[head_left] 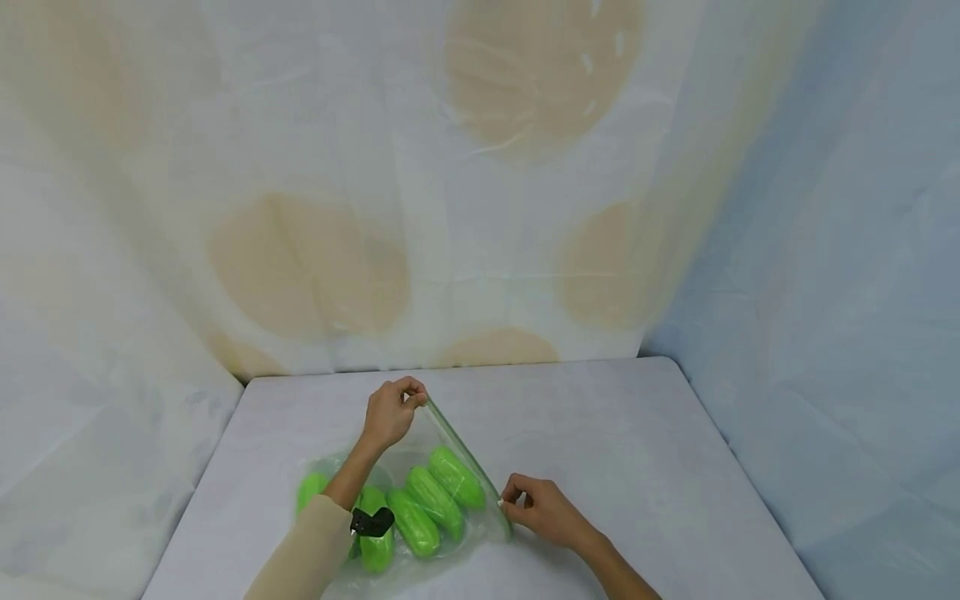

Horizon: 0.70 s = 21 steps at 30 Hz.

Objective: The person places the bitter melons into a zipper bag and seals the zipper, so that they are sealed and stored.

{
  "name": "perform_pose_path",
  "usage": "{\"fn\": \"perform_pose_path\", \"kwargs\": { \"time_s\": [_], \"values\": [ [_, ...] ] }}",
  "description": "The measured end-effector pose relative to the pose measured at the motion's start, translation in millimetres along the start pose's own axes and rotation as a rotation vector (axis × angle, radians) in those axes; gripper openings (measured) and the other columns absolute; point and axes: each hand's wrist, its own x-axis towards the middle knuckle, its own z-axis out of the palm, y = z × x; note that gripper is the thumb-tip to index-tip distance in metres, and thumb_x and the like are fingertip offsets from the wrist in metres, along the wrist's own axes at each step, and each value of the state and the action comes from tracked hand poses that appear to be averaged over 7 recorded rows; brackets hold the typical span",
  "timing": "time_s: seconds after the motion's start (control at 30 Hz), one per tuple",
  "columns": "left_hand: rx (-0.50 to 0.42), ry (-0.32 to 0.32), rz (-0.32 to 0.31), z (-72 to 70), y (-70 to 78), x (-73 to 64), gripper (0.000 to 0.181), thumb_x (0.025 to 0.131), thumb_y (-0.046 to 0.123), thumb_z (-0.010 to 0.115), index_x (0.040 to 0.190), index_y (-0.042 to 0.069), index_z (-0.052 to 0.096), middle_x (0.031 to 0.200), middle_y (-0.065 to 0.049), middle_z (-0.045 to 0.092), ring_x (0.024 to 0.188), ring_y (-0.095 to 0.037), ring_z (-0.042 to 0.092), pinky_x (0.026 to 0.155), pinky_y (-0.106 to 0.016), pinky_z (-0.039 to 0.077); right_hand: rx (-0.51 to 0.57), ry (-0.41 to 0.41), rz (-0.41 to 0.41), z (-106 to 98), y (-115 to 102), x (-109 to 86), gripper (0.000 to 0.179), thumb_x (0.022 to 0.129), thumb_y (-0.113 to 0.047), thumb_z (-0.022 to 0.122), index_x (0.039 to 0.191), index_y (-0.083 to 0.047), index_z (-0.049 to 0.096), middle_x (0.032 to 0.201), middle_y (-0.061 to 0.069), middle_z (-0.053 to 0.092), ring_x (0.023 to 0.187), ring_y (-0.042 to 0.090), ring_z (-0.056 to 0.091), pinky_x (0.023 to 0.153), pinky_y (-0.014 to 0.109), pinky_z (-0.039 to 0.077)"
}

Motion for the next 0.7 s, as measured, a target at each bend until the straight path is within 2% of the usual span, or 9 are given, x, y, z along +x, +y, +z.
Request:
{"fn": "perform_pose_path", "kwargs": {
  "time_s": [0.23, 0.47, 0.57, 0.7],
  "values": [
    [0.014, -0.014, -0.018, -2.0, -3.4, -1.4, 0.009, 0.096, 0.028, 0.068, 0.093, 0.021, 0.073, 0.083, 0.007, 0.069, 0.054, -0.016, 0.044, 0.058, -0.032, 0.038, 0.000, -0.018, 0.023, -1, 5, -2.6, 0.008, 0.097, -0.032, 0.066, 0.094, -0.025, 0.068, 0.085, -0.010, 0.067, 0.062, 0.004, 0.053, 0.052, 0.022, 0.046],
    [0.024, 0.032, -0.022, -8.4, -4.5, 0.0, 0.009, 0.094, 0.027, 0.069, 0.093, 0.018, 0.073, 0.083, 0.004, 0.070, 0.061, -0.017, 0.045, 0.065, -0.034, 0.038, -0.024, -0.028, 0.037, -6, 9, -11.3, 0.004, 0.095, -0.028, 0.068, 0.093, -0.024, 0.067, 0.085, -0.011, 0.066, 0.067, 0.004, 0.055, 0.055, 0.021, 0.047],
    [0.023, 0.026, -0.034, -9.2, -5.3, 0.2, 0.012, 0.094, 0.030, 0.068, 0.094, 0.019, 0.072, 0.084, 0.004, 0.070, 0.063, -0.017, 0.045, 0.065, -0.034, 0.038, -0.025, -0.033, 0.042, -7, 11, -13.9, 0.004, 0.096, -0.028, 0.068, 0.093, -0.024, 0.067, 0.087, -0.011, 0.066, 0.068, 0.005, 0.055, 0.056, 0.021, 0.047],
    [-0.051, -0.002, -0.061, -8.5, -7.4, -1.8, 0.012, 0.096, 0.029, 0.066, 0.096, 0.019, 0.070, 0.087, 0.004, 0.069, 0.064, -0.017, 0.048, 0.063, -0.032, 0.041, -0.026, -0.031, 0.042, -7, 13, -14.8, 0.005, 0.096, -0.030, 0.067, 0.094, -0.025, 0.068, 0.087, -0.011, 0.067, 0.067, 0.004, 0.055, 0.056, 0.021, 0.047]
  ]
}}
